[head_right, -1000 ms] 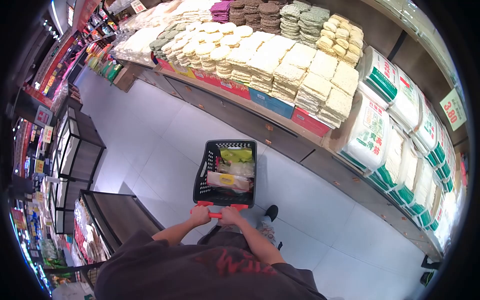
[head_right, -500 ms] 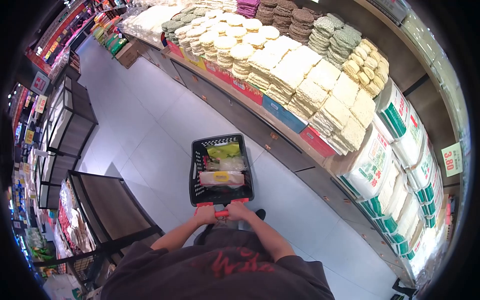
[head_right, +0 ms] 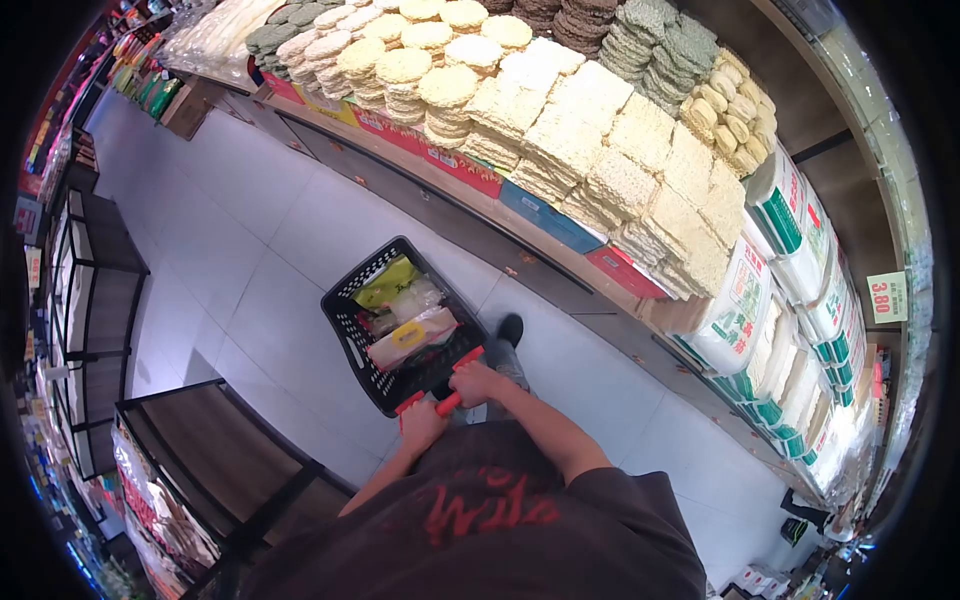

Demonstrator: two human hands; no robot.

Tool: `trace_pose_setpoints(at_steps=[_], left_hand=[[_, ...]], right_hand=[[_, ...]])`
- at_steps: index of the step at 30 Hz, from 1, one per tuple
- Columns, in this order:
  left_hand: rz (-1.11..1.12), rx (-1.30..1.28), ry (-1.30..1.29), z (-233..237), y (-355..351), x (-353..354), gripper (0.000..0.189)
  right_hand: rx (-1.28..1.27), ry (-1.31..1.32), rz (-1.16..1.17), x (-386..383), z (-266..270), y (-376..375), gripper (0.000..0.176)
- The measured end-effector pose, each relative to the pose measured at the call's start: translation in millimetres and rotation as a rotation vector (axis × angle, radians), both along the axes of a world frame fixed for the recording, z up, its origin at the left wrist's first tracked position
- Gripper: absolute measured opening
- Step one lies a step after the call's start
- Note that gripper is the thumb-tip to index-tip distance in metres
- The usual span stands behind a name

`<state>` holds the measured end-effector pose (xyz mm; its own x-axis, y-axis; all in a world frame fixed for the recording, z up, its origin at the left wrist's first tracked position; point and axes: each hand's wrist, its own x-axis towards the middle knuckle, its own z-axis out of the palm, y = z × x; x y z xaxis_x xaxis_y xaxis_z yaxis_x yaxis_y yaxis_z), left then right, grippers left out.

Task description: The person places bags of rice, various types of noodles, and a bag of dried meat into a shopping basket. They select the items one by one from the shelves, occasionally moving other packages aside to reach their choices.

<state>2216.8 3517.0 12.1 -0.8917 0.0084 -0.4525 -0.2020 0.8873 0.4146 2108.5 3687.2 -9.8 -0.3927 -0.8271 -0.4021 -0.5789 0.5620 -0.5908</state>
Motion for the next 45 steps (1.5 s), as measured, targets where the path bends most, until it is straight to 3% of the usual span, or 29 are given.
trace_pose_setpoints(at_steps=[11,19,41,45], left_hand=[[0.237,-0.079,-0.031,-13,-27,-94,0.015],[0.317,-0.116,0.014,-19,-70,-152,0.014],[0.429,-0.091,-0.012,-7,-211,-258,0.017],[0.358,-0.076,0.007,-16,-249,-267,0.019]], right_hand=[[-0.232,-0.071,0.243,-138,-13,-49,0.024],[-0.398,-0.070,0.297,-208,-32,-106,0.016],[-0.404,0.042,0.296,-303,-29,-260,0.018],[-0.287,0.016,0.341,-321,-25,-293,0.018]])
